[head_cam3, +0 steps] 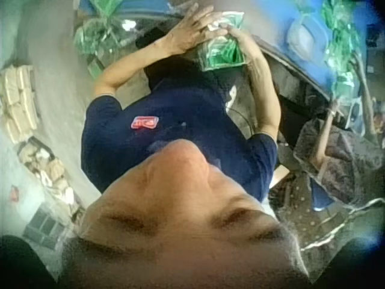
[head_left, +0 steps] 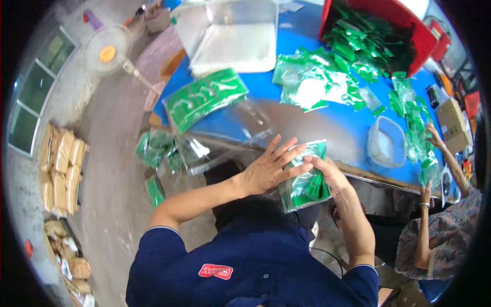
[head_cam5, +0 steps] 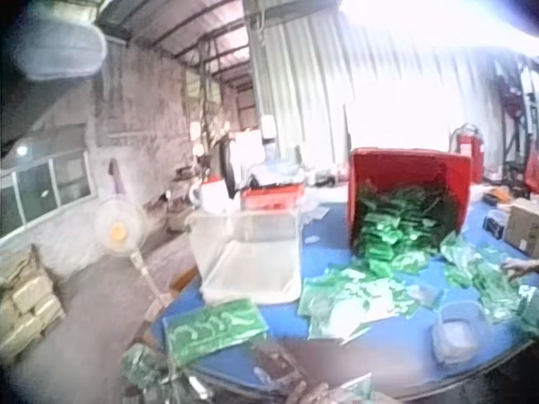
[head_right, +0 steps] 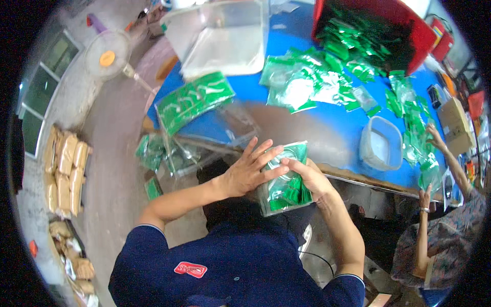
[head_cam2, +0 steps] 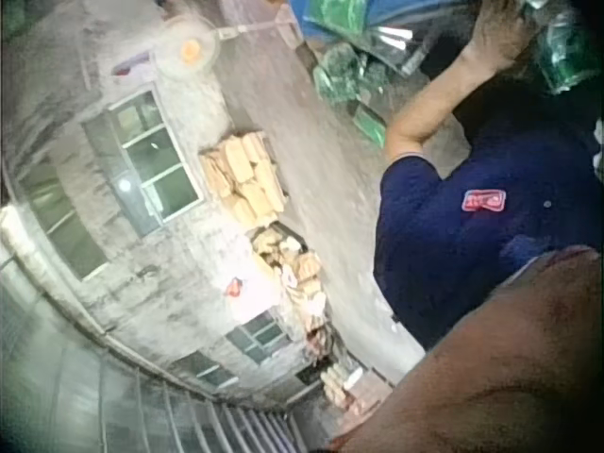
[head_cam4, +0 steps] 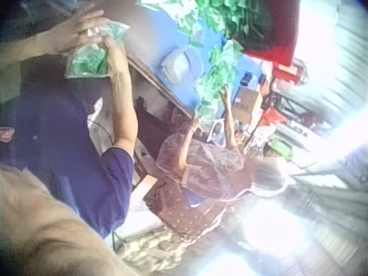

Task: The recorder is counting and placing green packets into larger clear plastic bags.

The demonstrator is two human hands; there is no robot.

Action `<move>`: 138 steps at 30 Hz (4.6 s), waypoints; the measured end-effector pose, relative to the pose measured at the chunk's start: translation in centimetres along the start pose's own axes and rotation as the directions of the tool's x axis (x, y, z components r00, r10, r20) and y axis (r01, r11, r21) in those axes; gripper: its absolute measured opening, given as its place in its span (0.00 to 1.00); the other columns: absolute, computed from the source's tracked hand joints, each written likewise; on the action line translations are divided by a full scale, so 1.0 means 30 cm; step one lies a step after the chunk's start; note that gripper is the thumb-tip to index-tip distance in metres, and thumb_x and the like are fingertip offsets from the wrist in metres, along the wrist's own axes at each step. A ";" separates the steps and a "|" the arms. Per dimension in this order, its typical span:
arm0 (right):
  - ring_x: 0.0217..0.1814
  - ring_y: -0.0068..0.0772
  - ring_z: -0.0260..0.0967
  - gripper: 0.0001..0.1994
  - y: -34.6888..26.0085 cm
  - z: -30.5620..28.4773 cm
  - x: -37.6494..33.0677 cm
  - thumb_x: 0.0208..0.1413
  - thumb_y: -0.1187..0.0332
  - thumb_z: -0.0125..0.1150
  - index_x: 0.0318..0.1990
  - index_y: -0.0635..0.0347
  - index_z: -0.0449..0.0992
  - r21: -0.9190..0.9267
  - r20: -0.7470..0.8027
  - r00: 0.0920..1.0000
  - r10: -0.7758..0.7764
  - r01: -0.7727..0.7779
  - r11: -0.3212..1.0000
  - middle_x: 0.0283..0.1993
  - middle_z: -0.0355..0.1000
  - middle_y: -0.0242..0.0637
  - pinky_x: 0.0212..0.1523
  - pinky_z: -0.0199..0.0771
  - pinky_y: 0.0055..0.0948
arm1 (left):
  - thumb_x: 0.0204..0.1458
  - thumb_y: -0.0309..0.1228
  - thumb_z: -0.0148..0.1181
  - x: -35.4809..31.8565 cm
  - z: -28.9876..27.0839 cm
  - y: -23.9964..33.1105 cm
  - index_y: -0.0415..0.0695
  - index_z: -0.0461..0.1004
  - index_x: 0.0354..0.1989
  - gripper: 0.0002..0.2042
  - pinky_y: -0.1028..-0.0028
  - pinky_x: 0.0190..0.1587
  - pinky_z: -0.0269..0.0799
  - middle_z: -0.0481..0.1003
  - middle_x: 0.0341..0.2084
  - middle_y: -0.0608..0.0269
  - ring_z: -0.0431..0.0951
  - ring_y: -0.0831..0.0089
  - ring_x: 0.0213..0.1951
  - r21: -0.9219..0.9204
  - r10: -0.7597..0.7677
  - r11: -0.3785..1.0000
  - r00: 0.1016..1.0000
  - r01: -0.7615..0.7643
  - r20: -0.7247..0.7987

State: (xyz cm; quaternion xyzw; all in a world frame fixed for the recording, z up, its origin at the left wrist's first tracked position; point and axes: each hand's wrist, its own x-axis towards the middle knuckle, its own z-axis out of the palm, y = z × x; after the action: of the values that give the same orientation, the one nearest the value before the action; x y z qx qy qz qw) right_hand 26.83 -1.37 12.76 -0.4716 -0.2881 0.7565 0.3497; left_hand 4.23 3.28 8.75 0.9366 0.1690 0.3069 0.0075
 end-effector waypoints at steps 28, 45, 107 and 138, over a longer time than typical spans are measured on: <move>0.48 0.31 0.74 0.19 0.064 0.345 0.296 0.56 0.64 0.66 0.53 0.64 0.74 0.249 0.032 0.964 -0.265 0.249 0.936 0.48 0.77 0.39 0.51 0.74 0.33 | 0.49 0.23 0.68 -0.151 -0.318 -0.316 0.40 0.81 0.36 0.06 0.69 0.30 0.70 0.73 0.26 0.59 0.75 0.65 0.27 0.167 -0.506 0.818 0.826 0.551 -0.248; 0.46 0.32 0.77 0.19 0.018 0.342 0.502 0.54 0.65 0.66 0.52 0.63 0.76 0.377 0.085 0.987 -0.135 0.094 0.922 0.47 0.77 0.38 0.46 0.78 0.33 | 0.48 0.23 0.69 0.043 -0.295 -0.259 0.41 0.82 0.33 0.04 0.74 0.25 0.69 0.72 0.22 0.62 0.72 0.74 0.21 -0.031 -0.535 0.840 0.819 0.541 -0.206; 0.39 0.64 0.75 0.29 -0.104 0.194 0.749 0.62 0.45 0.54 0.30 0.68 0.79 -0.819 -0.352 0.576 -0.738 0.193 0.541 0.32 0.75 0.62 0.43 0.73 0.51 | 0.63 0.43 0.56 -0.090 -0.292 -0.620 0.38 0.52 0.73 0.34 0.68 0.68 0.59 0.62 0.67 0.54 0.64 0.67 0.66 -0.688 -0.655 -0.033 0.504 0.725 0.563; 0.41 0.35 0.78 0.23 -0.280 -0.237 0.358 0.61 0.58 0.63 0.55 0.67 0.72 -0.812 -0.074 0.679 -0.730 0.384 0.439 0.37 0.80 0.44 0.43 0.77 0.34 | 0.55 0.62 0.55 0.045 -0.319 -0.464 0.61 0.56 0.73 0.38 0.38 0.72 0.28 0.48 0.75 0.56 0.41 0.47 0.75 0.285 -0.541 0.841 0.699 0.460 0.467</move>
State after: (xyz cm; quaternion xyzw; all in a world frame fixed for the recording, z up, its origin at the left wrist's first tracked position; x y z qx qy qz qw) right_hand 32.16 12.93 10.94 -0.5927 -0.6297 0.2850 0.4135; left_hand -4.62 15.98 15.64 0.8997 0.4311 0.0089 0.0685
